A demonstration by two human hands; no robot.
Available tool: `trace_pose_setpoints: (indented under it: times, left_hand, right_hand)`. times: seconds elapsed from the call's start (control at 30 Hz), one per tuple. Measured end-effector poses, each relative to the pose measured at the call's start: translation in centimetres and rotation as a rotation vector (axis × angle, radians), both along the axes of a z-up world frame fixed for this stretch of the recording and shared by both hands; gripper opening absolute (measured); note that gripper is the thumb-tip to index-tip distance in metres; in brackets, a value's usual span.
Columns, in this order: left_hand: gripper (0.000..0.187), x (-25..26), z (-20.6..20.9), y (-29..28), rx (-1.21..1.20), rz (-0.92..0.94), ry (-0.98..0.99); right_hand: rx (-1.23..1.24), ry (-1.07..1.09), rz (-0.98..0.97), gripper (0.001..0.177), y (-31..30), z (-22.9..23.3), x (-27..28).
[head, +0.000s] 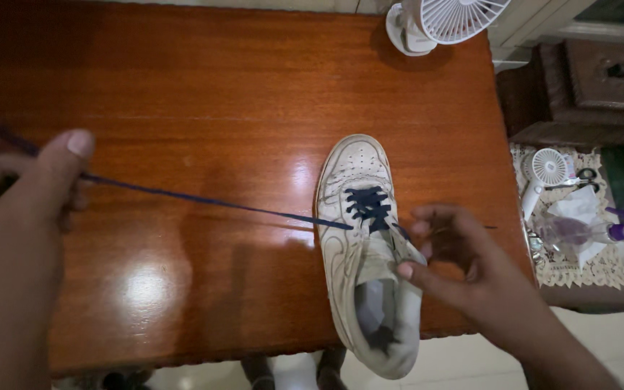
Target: The person threads a dark blue shoelace through the eyelets of a white sneaker placed on a wooden table. They pull the lace through multiple eyelets, adjust tension, and tie a knot at the top, completing the lacing of one shoe.
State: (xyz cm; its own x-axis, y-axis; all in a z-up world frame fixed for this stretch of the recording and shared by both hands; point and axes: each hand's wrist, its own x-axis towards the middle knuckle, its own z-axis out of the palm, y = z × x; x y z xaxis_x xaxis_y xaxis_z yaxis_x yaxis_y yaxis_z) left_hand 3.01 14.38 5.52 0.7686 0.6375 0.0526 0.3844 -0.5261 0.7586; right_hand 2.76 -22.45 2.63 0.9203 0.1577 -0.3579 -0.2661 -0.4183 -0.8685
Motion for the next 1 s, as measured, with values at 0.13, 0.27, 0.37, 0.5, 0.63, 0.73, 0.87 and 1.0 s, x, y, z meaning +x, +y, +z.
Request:
trace_pose_setpoints:
  times: [0.13, 0.27, 0.37, 0.5, 0.63, 0.73, 0.87, 1.0]
  left_hand:
    - [0.03, -0.9, 1.0, -1.0, -0.112, -0.126, -0.197]
    - [0.025, -1.3, 1.4, -1.6, 0.024, -0.242, -0.322]
    - [0.028, -1.2, 1.0, -0.6, 0.054, -0.303, -0.381]
    - [0.033, -1.0, -0.5, 1.5, 0.012, -0.408, -0.457]
    - [0.03, 0.4, -2.3, 3.8, -0.196, -0.487, -0.531]
    - [0.029, -0.6, -3.9, 3.6, -0.224, -0.485, -0.569]
    - [0.032, -0.2, -5.0, 3.4, -0.412, -0.501, -0.587]
    - [0.026, 0.7, -3.4, 2.4, -0.945, -0.694, -0.685]
  right_hand:
    - [-0.172, -0.125, -0.045, 0.044, 0.3, 0.1, -0.7]
    - [-0.208, -0.098, -0.079, 0.029, 0.6, 0.2, -1.0]
    - [-0.173, 0.036, -0.159, 0.025, 1.0, 0.7, -1.2]
    - [-0.176, 0.159, -0.248, 0.031, 1.7, 1.3, -1.3]
    - [-0.168, 0.149, -0.261, 0.032, 1.9, 1.6, -1.3]
    - [-0.17, 0.177, -0.307, 0.033, 2.0, 1.6, -1.4]
    - [-0.128, 0.192, -0.306, 0.032, 1.7, 1.6, -1.5]
    - [-0.104, 0.206, -0.3, 0.035, 1.5, 1.4, -1.3]
